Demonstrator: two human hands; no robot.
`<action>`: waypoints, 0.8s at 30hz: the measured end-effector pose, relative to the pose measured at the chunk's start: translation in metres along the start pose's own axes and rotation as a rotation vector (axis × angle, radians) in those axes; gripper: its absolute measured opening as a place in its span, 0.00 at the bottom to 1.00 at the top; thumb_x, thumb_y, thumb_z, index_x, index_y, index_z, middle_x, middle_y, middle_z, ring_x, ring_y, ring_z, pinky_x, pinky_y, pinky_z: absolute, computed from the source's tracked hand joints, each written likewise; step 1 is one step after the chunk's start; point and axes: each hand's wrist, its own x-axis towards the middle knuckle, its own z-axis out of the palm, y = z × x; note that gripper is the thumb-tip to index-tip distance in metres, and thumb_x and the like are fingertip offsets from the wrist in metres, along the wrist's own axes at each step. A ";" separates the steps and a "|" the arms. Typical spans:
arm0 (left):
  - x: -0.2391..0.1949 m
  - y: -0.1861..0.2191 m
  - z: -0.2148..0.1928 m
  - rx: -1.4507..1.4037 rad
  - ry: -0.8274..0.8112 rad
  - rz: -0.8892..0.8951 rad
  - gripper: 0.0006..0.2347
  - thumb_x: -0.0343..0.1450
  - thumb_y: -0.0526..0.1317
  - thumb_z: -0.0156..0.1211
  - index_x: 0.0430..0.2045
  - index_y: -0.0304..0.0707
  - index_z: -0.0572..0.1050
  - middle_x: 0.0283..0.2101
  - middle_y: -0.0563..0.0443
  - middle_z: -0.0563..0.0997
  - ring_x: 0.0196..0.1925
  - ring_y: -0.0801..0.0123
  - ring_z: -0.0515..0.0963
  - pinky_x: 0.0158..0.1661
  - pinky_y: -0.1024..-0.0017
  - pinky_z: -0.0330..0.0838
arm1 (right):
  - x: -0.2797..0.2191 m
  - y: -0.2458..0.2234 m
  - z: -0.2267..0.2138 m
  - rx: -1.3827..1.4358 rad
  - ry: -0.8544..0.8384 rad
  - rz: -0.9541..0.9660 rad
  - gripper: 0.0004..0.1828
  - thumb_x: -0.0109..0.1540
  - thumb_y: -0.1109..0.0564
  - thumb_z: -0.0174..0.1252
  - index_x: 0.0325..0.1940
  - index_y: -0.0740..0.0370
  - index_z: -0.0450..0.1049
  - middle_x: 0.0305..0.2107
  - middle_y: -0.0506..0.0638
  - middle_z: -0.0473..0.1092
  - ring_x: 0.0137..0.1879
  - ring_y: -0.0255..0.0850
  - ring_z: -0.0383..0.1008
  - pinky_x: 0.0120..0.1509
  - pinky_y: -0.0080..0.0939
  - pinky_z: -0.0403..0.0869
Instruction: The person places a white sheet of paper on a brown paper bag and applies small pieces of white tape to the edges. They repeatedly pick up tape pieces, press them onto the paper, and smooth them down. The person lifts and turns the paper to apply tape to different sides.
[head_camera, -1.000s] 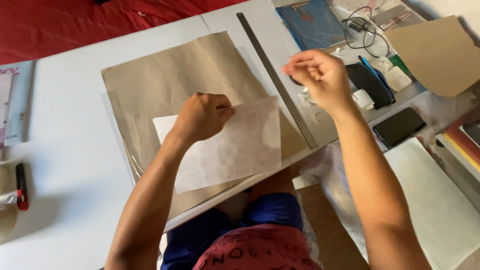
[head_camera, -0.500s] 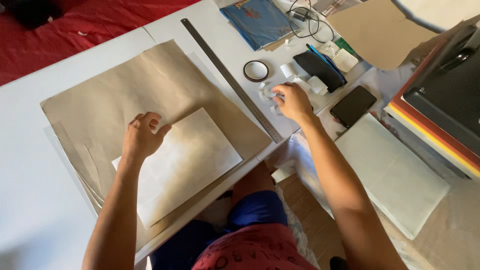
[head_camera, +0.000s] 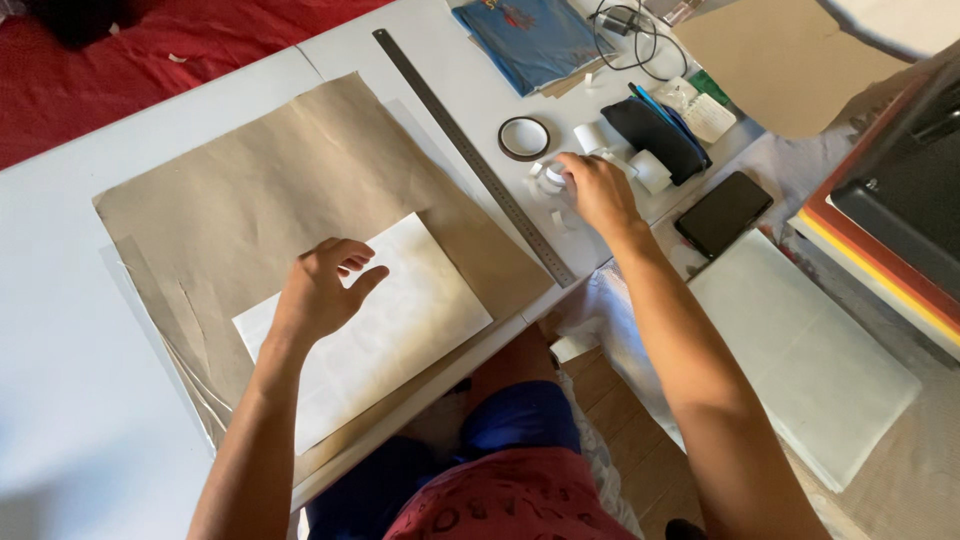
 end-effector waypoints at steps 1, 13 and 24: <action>-0.001 0.005 0.000 -0.014 0.000 0.025 0.13 0.74 0.37 0.77 0.50 0.27 0.86 0.45 0.32 0.88 0.51 0.44 0.91 0.54 0.57 0.87 | -0.002 0.004 0.004 0.008 0.035 0.015 0.20 0.68 0.61 0.69 0.64 0.49 0.78 0.38 0.47 0.83 0.46 0.49 0.86 0.52 0.53 0.84; -0.001 0.088 0.008 -0.501 0.030 0.227 0.10 0.74 0.36 0.77 0.46 0.31 0.87 0.41 0.40 0.90 0.46 0.54 0.92 0.49 0.61 0.87 | -0.011 -0.162 -0.130 1.136 0.073 0.054 0.14 0.72 0.63 0.69 0.61 0.67 0.82 0.37 0.53 0.81 0.40 0.37 0.80 0.47 0.39 0.84; -0.019 0.115 0.001 -0.938 -0.014 0.376 0.05 0.80 0.35 0.68 0.39 0.31 0.87 0.34 0.45 0.85 0.39 0.65 0.88 0.42 0.68 0.89 | -0.013 -0.231 -0.208 1.250 -0.025 -0.249 0.08 0.73 0.68 0.60 0.51 0.73 0.84 0.37 0.58 0.77 0.41 0.41 0.77 0.48 0.42 0.81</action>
